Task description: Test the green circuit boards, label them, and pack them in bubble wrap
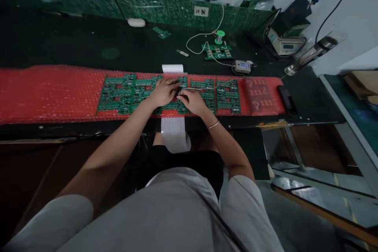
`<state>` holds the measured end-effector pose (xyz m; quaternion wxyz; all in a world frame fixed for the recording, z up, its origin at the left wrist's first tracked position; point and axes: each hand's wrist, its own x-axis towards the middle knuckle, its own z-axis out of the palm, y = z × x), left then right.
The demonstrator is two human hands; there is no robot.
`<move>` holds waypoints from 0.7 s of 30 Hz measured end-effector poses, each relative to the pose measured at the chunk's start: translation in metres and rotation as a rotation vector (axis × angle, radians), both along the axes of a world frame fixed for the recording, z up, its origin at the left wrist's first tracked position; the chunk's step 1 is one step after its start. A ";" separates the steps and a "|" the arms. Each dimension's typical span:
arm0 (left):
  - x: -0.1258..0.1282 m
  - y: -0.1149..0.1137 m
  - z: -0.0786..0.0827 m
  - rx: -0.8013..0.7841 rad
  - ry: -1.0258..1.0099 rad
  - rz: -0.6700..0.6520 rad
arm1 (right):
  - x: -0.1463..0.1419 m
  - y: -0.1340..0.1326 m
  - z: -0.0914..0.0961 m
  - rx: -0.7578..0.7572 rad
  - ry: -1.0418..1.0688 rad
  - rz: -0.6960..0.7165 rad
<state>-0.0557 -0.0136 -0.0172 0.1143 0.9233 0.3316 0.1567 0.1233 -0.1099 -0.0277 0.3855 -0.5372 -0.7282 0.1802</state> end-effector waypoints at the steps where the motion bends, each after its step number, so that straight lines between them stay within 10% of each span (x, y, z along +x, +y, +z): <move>1: -0.005 -0.004 0.000 0.003 -0.046 0.020 | 0.000 0.001 -0.001 -0.003 -0.039 -0.003; 11: -0.081 -0.101 0.005 0.029 -0.442 0.157 | 0.002 0.003 -0.007 0.026 -0.172 0.013; 21: -0.102 -0.158 -0.049 -0.035 -0.388 0.074 | 0.001 0.004 -0.011 0.056 -0.156 -0.013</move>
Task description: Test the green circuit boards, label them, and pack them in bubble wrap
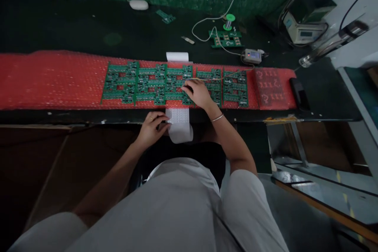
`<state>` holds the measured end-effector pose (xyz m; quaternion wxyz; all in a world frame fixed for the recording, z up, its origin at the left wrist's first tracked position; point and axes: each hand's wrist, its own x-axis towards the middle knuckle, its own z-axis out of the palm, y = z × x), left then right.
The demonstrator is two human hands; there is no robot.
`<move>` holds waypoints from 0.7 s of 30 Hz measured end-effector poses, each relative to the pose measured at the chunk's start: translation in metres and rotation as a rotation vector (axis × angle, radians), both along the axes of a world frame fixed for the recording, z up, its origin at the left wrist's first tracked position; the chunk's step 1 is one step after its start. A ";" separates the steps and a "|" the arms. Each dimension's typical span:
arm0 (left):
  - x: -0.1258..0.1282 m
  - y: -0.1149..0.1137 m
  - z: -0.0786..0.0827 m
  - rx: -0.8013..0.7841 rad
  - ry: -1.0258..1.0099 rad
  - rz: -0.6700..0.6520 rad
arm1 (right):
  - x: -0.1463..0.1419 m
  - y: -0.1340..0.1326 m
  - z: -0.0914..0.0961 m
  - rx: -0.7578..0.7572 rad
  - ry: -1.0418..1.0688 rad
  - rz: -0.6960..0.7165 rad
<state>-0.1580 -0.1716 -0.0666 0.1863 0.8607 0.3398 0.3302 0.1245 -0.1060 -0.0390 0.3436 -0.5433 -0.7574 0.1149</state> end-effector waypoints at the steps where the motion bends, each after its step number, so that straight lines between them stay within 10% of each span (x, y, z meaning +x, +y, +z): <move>1: 0.000 -0.001 -0.003 0.003 -0.010 0.013 | 0.000 0.000 -0.001 0.002 0.001 -0.004; 13: 0.004 -0.011 0.001 -0.046 -0.086 0.106 | 0.001 -0.001 -0.003 -0.020 0.027 -0.017; 21: 0.018 0.007 0.046 -0.167 -0.081 0.094 | 0.000 -0.001 -0.003 -0.019 0.028 -0.019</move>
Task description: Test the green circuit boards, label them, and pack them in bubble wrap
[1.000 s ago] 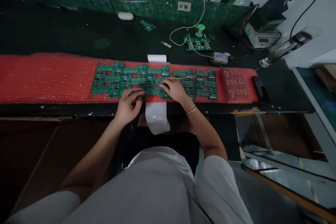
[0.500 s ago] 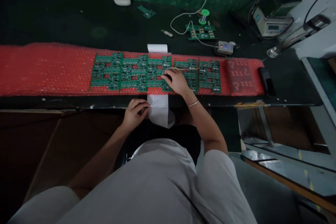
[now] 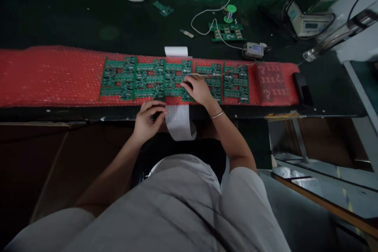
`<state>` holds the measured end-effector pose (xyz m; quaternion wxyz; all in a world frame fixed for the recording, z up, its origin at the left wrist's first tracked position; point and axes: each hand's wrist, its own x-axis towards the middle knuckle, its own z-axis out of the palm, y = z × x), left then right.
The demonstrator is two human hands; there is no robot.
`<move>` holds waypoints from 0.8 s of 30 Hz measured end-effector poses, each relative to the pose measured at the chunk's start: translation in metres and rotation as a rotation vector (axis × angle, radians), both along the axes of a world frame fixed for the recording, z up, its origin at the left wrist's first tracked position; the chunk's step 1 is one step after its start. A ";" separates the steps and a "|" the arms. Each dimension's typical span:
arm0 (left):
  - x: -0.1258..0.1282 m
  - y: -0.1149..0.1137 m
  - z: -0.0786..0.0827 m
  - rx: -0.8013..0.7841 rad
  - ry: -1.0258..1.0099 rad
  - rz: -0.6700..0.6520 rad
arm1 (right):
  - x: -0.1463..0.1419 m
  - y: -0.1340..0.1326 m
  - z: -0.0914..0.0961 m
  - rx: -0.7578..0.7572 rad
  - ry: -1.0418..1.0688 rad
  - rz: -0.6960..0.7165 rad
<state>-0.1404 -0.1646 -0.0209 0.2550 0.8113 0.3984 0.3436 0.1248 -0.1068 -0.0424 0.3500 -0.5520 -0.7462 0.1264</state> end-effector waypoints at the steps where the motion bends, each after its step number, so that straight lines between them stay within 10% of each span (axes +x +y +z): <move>1: 0.009 0.008 0.004 0.003 0.014 -0.011 | 0.000 0.000 0.000 -0.001 -0.006 -0.003; 9: 0.074 0.054 -0.004 -0.052 0.189 0.027 | -0.001 0.000 0.001 0.004 -0.024 0.006; 24: 0.069 0.037 -0.004 0.133 0.229 0.079 | -0.004 0.000 0.001 -0.008 0.004 -0.001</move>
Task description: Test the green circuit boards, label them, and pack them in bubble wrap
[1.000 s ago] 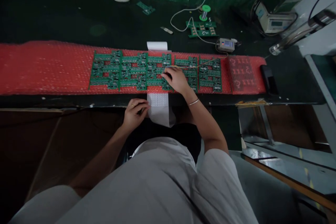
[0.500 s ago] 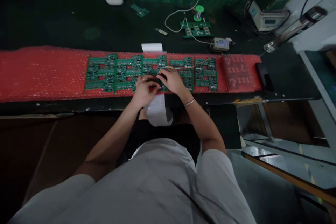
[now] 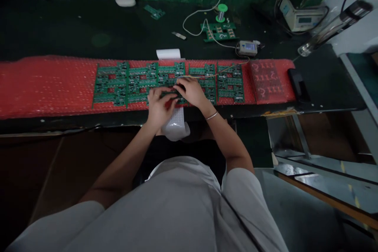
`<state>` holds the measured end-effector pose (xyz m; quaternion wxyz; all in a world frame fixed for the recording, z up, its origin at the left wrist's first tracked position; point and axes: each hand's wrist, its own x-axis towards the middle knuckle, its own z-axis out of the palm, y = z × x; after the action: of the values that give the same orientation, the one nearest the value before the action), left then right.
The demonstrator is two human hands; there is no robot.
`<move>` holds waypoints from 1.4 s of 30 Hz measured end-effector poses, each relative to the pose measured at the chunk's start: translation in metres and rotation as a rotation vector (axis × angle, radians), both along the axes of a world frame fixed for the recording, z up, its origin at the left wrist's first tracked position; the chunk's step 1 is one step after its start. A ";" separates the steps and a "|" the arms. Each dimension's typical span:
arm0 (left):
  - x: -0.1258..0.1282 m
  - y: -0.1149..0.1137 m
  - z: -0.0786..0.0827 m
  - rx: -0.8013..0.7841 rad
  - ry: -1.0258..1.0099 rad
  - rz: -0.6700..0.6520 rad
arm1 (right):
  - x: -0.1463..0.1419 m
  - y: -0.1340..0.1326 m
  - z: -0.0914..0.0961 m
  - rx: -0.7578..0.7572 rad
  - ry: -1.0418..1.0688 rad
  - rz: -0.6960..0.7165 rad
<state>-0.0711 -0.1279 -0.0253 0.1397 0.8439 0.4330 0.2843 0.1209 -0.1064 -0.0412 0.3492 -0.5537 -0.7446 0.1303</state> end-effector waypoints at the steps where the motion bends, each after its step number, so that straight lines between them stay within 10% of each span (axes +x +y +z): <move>1: -0.003 -0.003 -0.001 0.014 0.022 -0.042 | 0.000 0.000 0.000 0.002 0.000 0.000; 15: -0.002 -0.013 -0.010 0.022 0.098 -0.169 | -0.008 0.006 0.024 -0.038 0.227 0.021; 42: -0.079 -0.063 -0.036 0.147 -0.078 -0.060 | -0.022 0.026 0.029 -0.006 -0.024 0.213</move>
<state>-0.1501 -0.1910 -0.0612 0.1027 0.8527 0.3797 0.3438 0.0984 -0.0801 -0.0126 0.3229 -0.4740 -0.8029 0.1624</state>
